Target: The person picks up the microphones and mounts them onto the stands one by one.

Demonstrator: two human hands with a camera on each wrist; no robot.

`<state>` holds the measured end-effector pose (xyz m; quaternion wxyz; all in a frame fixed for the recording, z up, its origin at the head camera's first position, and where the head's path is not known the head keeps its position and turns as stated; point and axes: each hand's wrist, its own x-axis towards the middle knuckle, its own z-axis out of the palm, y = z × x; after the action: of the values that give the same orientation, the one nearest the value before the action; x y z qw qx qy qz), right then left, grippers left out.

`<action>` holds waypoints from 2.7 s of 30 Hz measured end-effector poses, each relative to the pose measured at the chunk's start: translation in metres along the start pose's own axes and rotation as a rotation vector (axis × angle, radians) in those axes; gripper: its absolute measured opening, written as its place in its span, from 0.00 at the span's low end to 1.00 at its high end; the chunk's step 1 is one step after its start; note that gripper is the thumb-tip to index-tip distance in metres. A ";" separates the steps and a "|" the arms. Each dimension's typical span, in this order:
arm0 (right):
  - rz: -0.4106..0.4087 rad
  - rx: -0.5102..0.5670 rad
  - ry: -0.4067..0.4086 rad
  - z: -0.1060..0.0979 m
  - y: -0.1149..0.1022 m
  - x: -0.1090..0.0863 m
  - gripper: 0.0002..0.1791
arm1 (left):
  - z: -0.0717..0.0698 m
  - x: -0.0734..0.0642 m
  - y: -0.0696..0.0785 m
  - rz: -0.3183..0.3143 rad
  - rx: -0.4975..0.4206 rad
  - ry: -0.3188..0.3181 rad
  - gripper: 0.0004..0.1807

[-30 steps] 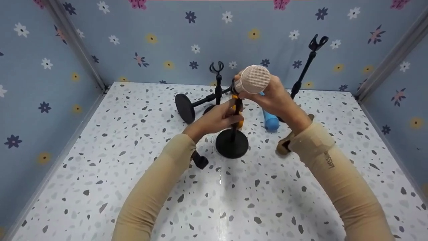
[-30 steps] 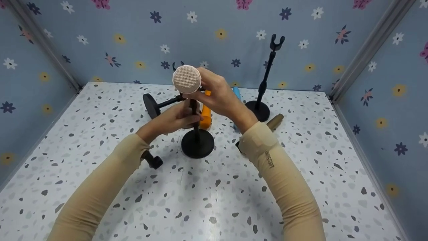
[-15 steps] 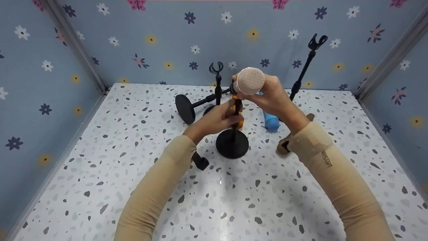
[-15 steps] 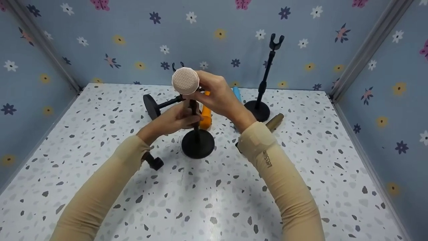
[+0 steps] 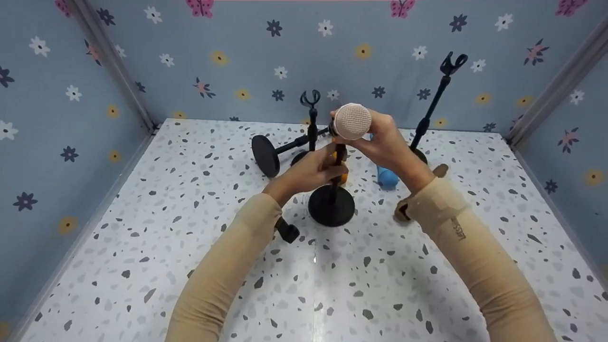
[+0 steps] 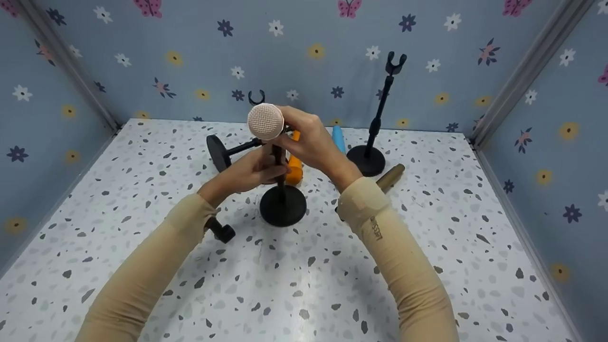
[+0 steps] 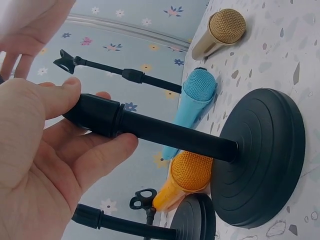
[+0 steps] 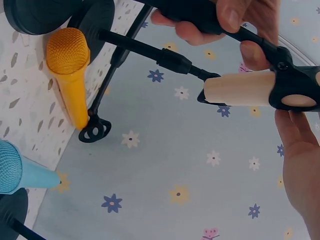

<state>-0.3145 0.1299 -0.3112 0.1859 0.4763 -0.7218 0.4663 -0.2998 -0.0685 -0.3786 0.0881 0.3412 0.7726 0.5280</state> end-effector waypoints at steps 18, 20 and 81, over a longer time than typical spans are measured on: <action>0.139 0.022 -0.136 -0.020 -0.006 -0.015 0.36 | -0.002 0.002 -0.001 0.028 -0.021 -0.007 0.17; 0.187 0.040 -0.126 -0.024 -0.003 -0.025 0.38 | -0.002 0.002 -0.001 0.039 -0.007 -0.007 0.14; 0.641 -0.353 -0.894 0.045 0.054 -0.077 0.26 | 0.003 -0.005 -0.006 0.089 0.031 0.015 0.23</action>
<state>-0.3159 0.1372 -0.4152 -0.2109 0.3466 -0.9054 0.1254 -0.2970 -0.0704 -0.3864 0.0534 0.3728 0.7653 0.5220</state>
